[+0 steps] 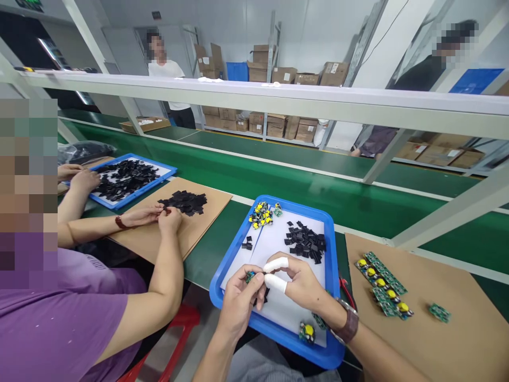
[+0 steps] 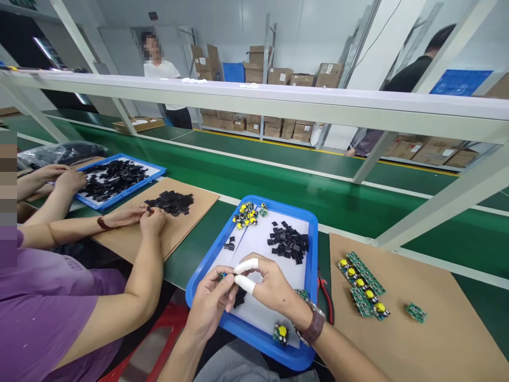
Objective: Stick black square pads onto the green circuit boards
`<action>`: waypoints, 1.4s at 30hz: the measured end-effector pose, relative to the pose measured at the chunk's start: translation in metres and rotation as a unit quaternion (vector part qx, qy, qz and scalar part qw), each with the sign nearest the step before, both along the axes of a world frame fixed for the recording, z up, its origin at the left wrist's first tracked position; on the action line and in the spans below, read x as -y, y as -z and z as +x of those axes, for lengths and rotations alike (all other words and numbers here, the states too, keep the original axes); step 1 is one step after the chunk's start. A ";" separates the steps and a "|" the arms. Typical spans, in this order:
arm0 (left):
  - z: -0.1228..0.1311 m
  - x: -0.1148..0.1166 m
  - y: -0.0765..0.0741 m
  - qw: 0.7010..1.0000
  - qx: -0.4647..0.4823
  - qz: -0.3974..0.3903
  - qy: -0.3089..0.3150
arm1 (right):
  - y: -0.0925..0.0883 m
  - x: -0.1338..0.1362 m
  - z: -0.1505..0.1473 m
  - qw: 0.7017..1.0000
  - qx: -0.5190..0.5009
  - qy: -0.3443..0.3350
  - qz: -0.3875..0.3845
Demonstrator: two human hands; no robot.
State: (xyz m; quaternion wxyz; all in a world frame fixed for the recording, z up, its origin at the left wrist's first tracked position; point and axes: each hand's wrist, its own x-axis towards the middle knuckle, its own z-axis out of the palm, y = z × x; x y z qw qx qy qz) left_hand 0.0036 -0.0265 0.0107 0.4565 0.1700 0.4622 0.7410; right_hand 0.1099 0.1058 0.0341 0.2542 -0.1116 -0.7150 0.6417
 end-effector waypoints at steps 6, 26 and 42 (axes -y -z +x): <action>-0.003 0.001 -0.005 0.999 0.027 0.002 -0.045 | 0.010 -0.002 -0.003 0.997 0.021 0.062 -0.031; 0.004 0.014 -0.002 0.967 -0.249 -0.059 -0.021 | 0.011 0.007 0.021 0.997 0.015 0.043 0.068; 0.017 -0.006 0.000 0.979 -0.177 -0.062 -0.078 | 0.010 0.019 0.020 0.979 0.033 0.050 -0.195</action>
